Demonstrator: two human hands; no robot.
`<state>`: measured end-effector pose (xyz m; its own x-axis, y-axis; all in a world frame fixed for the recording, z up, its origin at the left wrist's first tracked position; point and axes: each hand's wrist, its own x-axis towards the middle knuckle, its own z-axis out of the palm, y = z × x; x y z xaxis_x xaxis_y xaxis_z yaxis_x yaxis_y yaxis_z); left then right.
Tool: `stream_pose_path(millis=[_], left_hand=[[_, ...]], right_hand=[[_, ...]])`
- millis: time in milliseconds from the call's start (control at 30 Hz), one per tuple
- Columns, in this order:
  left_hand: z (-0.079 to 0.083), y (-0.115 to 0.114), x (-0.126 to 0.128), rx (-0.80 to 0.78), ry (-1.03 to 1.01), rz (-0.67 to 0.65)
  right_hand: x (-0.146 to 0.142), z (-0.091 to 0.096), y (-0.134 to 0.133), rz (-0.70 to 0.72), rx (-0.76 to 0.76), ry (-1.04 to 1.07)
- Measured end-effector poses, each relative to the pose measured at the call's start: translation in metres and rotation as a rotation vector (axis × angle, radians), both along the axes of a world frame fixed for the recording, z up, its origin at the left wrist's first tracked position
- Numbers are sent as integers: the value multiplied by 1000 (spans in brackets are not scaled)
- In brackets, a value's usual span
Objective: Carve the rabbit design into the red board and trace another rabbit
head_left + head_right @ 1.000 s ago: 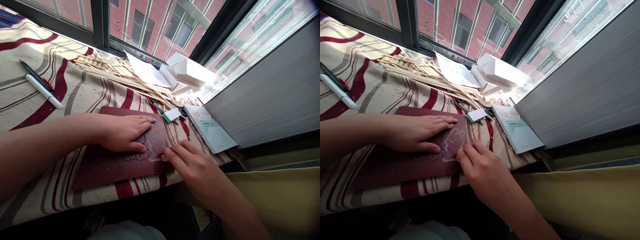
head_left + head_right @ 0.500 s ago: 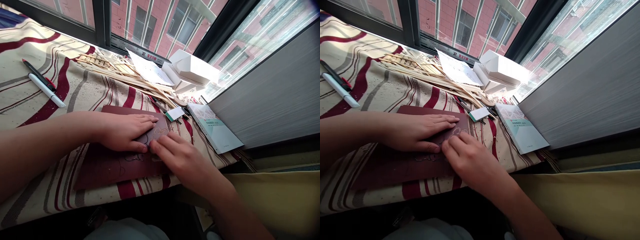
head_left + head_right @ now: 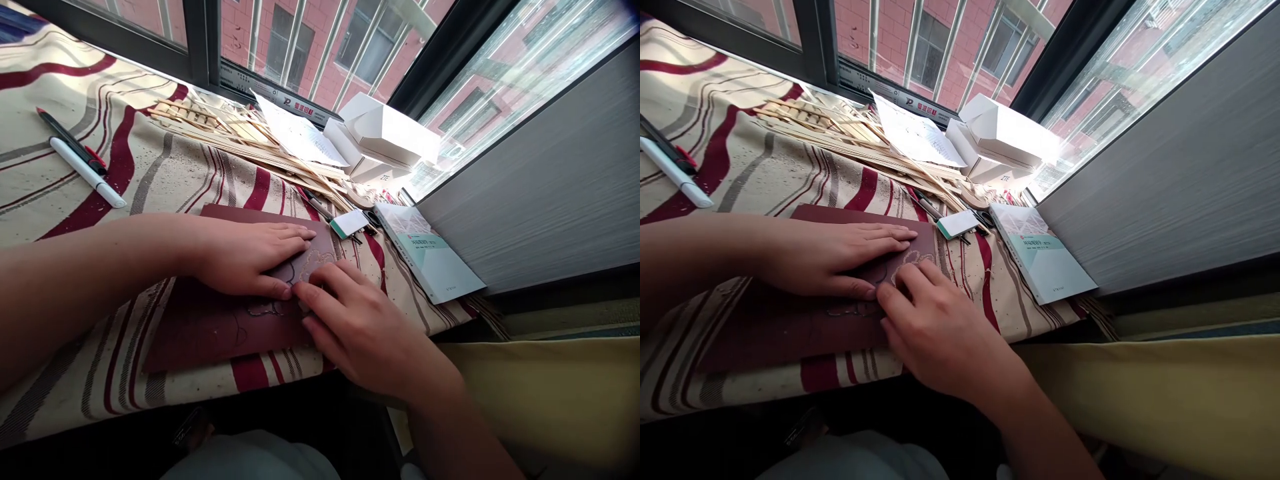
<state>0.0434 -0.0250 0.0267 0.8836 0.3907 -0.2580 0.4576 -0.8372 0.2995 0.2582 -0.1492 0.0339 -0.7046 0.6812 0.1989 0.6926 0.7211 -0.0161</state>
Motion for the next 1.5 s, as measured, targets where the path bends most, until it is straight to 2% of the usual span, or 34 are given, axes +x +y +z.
stream_pose_path(millis=[133, 233, 333, 433, 600, 733, 867, 1000, 1133, 1267, 1400, 1433, 1500], left_hand=[[-2, 4, -3, -26, -39, -28], [-4, 5, -5, -39, -56, -27], [-4, 6, -6, -46, -75, -24], [-5, 6, -7, -62, -98, -21], [-4, 6, -7, -56, -80, -30], [-3, 4, -6, -57, -72, -32], [-4, 4, -7, -59, -74, -15], [-7, 6, -8, -59, -107, -24], [-8, 7, -8, -50, -106, -12], [-8, 7, -9, -55, -99, -29], [-17, 13, -11, -39, -136, -30], [-20, 14, -11, -36, -152, -40], [-26, 18, -12, -33, -181, -60]], right_hand=[[6, -15, 6, -48, 97, 118], [13, -28, 3, -134, 118, 345], [10, -38, -9, -118, 109, 526], [4, -41, -15, -57, 116, 516], [4, -34, -11, -131, 175, 510], [9, -29, -11, -25, 57, 457], [10, -32, -14, -181, 138, 519], [10, -34, -19, -96, 76, 477], [12, -32, -20, -227, 180, 492], [13, -34, -24, -149, 108, 456], [17, -39, -25, -284, 236, 474], [17, -39, -26, -292, 231, 476], [15, -39, -26, -223, 147, 466]])
